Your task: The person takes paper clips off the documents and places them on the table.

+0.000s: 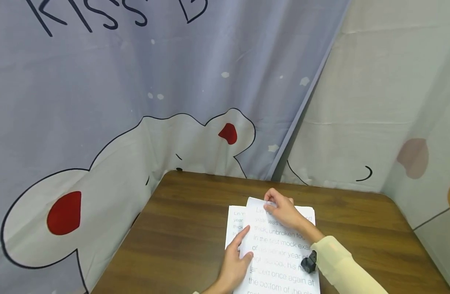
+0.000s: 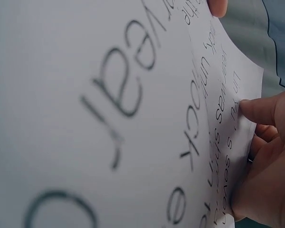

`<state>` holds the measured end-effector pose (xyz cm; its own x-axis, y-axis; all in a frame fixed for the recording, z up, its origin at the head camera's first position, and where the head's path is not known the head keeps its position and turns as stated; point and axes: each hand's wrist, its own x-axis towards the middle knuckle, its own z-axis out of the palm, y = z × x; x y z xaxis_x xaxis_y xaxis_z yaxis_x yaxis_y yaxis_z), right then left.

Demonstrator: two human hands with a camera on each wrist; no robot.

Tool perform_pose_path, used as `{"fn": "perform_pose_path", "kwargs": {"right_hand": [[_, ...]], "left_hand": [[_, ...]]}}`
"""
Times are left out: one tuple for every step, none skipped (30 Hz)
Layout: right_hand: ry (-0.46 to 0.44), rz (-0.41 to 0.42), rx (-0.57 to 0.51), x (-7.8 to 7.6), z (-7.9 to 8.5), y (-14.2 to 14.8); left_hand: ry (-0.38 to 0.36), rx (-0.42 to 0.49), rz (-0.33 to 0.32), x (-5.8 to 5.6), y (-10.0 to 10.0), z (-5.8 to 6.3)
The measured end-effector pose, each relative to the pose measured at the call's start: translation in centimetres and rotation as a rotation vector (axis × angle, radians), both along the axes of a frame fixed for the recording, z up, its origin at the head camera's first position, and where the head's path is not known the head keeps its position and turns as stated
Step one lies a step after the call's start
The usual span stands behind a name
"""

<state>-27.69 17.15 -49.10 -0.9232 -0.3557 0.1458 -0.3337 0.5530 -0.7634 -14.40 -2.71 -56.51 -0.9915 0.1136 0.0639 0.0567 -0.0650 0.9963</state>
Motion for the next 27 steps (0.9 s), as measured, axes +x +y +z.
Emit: {"fn": "perform_pose_path", "kwargs": {"right_hand": [[0.003, 0.000, 0.000, 0.03, 0.03, 0.02], [0.007, -0.003, 0.001, 0.07, 0.08, 0.02], [0.011, -0.008, 0.005, 0.09, 0.09, 0.05], [0.014, -0.014, 0.004, 0.13, 0.10, 0.07], [0.016, -0.019, 0.008, 0.16, 0.11, 0.11], [0.014, -0.026, 0.008, 0.18, 0.10, 0.13], [0.016, -0.028, 0.012, 0.22, 0.10, 0.18], [0.014, -0.035, 0.015, 0.24, 0.05, 0.19], [0.011, -0.038, 0.016, 0.24, -0.02, 0.19], [0.009, -0.038, 0.014, 0.23, -0.06, 0.19], [0.006, -0.035, 0.014, 0.25, -0.08, 0.21], [0.004, -0.032, 0.011, 0.28, -0.08, 0.19], [0.000, -0.034, 0.010, 0.30, -0.10, 0.19], [-0.003, -0.037, 0.004, 0.30, -0.13, 0.18], [-0.004, -0.037, -0.007, 0.29, -0.13, 0.19], [-0.005, -0.039, -0.022, 0.30, -0.11, 0.21], [0.001, -0.039, -0.032, 0.30, -0.08, 0.23], [0.003, -0.044, -0.043, 0.28, -0.09, 0.22], [0.005, -0.047, -0.053, 0.24, -0.13, 0.26], [0.010, -0.048, -0.065, 0.22, -0.13, 0.29], [0.013, -0.051, -0.070, 0.20, -0.13, 0.33], [0.016, -0.053, -0.071, 0.20, -0.13, 0.38], [0.021, -0.052, -0.067, 0.19, -0.14, 0.42], [0.020, -0.054, -0.065, 0.19, -0.15, 0.45], [0.019, -0.058, -0.063, 0.19, -0.14, 0.49], [0.018, -0.060, -0.064, 0.19, -0.12, 0.52], [0.015, -0.061, -0.067, 0.18, -0.09, 0.56]], "left_hand": [[0.002, 0.000, 0.000, 0.00, 0.00, 0.05], [0.005, -0.001, 0.001, 0.00, 0.01, 0.07], [0.006, -0.003, -0.001, 0.01, 0.02, 0.08], [0.008, -0.007, -0.001, 0.02, 0.04, 0.10], [0.010, -0.011, -0.001, 0.03, 0.08, 0.14], [0.011, -0.016, 0.001, 0.05, 0.13, 0.17], [0.010, -0.021, 0.003, 0.06, 0.18, 0.16], [0.010, -0.028, 0.006, 0.08, 0.22, 0.17], [0.011, -0.037, 0.010, 0.11, 0.26, 0.18], [0.011, -0.043, 0.015, 0.14, 0.28, 0.19], [0.010, -0.048, 0.020, 0.17, 0.30, 0.18], [0.009, -0.052, 0.023, 0.20, 0.31, 0.16], [0.008, -0.055, 0.024, 0.22, 0.31, 0.16], [0.007, -0.057, 0.025, 0.25, 0.33, 0.19], [0.007, -0.060, 0.025, 0.26, 0.35, 0.21], [0.007, -0.061, 0.025, 0.27, 0.37, 0.22], [0.010, -0.065, 0.026, 0.27, 0.39, 0.22], [0.014, -0.068, 0.026, 0.26, 0.41, 0.24], [0.017, -0.072, 0.028, 0.26, 0.46, 0.26], [0.021, -0.077, 0.029, 0.25, 0.49, 0.27], [0.024, -0.082, 0.031, 0.25, 0.52, 0.28], [0.028, -0.087, 0.032, 0.24, 0.55, 0.29], [0.029, -0.091, 0.033, 0.22, 0.58, 0.30], [0.029, -0.092, 0.034, 0.22, 0.60, 0.32], [0.030, -0.093, 0.035, 0.22, 0.63, 0.36], [0.031, -0.091, 0.034, 0.22, 0.64, 0.39], [0.033, -0.087, 0.034, 0.21, 0.67, 0.40]]}}
